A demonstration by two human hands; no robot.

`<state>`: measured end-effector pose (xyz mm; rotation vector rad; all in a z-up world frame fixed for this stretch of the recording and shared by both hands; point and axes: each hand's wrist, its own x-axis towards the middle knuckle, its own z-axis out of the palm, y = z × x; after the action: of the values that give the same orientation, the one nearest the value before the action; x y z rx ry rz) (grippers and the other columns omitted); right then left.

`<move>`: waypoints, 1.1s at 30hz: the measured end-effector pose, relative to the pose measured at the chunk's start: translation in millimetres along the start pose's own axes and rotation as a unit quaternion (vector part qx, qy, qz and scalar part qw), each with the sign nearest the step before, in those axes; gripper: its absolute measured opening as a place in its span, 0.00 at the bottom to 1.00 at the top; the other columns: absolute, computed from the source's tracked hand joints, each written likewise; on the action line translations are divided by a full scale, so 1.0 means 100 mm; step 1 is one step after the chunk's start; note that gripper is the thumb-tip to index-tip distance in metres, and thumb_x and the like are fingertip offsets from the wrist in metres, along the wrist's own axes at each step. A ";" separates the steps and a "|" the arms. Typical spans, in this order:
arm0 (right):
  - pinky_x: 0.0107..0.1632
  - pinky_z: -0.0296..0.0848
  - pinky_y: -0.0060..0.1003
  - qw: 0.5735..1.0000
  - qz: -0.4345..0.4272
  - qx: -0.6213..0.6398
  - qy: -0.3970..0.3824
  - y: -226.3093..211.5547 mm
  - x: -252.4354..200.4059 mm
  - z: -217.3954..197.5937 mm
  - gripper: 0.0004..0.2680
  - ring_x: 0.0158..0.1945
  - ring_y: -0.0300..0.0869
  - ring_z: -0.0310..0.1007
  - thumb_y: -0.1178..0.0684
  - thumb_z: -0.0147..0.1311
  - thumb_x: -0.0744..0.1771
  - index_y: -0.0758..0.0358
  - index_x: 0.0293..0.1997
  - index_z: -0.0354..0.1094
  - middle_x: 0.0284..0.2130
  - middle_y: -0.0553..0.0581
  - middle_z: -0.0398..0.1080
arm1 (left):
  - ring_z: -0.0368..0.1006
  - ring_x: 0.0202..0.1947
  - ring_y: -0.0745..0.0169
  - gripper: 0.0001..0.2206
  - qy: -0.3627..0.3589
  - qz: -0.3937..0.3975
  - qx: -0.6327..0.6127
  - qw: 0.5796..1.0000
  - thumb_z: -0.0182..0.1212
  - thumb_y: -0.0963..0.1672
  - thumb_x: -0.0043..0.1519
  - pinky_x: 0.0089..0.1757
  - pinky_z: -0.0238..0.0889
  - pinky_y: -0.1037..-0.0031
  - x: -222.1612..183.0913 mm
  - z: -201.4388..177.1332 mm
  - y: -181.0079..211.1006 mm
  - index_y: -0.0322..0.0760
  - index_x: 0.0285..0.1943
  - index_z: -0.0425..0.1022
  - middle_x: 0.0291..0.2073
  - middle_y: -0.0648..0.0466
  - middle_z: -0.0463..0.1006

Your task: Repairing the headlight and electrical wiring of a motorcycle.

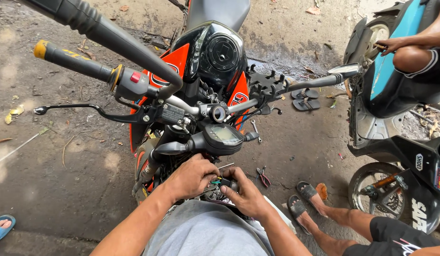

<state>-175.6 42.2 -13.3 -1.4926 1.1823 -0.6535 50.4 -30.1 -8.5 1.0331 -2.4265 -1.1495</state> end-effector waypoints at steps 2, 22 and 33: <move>0.53 0.65 0.36 1.000 -0.003 0.000 0.011 0.07 -0.01 0.00 0.12 0.48 0.39 0.65 0.47 0.55 0.68 0.60 0.54 0.62 0.45 0.52 0.68 | 0.68 0.40 0.51 0.04 -0.001 0.005 -0.003 1.000 0.62 0.43 0.62 0.43 0.66 0.62 0.00 0.02 -0.01 0.47 0.42 0.80 0.32 0.58 0.80; 0.52 0.70 0.39 0.999 -0.013 -0.049 -0.013 -0.19 0.07 -0.10 0.14 0.47 0.43 0.72 0.52 0.56 0.66 0.60 0.56 0.62 0.46 0.55 0.74 | 0.69 0.37 0.46 0.05 0.066 -0.009 -0.027 0.997 0.58 0.42 0.62 0.49 0.60 0.58 -0.08 0.27 0.03 0.40 0.44 0.75 0.38 0.50 0.79; 0.54 0.67 0.35 0.999 0.001 0.004 0.033 0.02 0.01 0.00 0.13 0.48 0.39 0.69 0.48 0.56 0.68 0.60 0.55 0.64 0.46 0.52 0.71 | 0.68 0.39 0.47 0.04 0.084 -0.057 -0.045 0.994 0.56 0.43 0.62 0.41 0.65 0.57 -0.09 0.28 0.15 0.43 0.44 0.73 0.32 0.47 0.78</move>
<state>-175.9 41.1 -15.6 -1.4730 1.2299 -0.7103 35.4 -1.9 -15.0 1.2014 -2.1900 -1.1464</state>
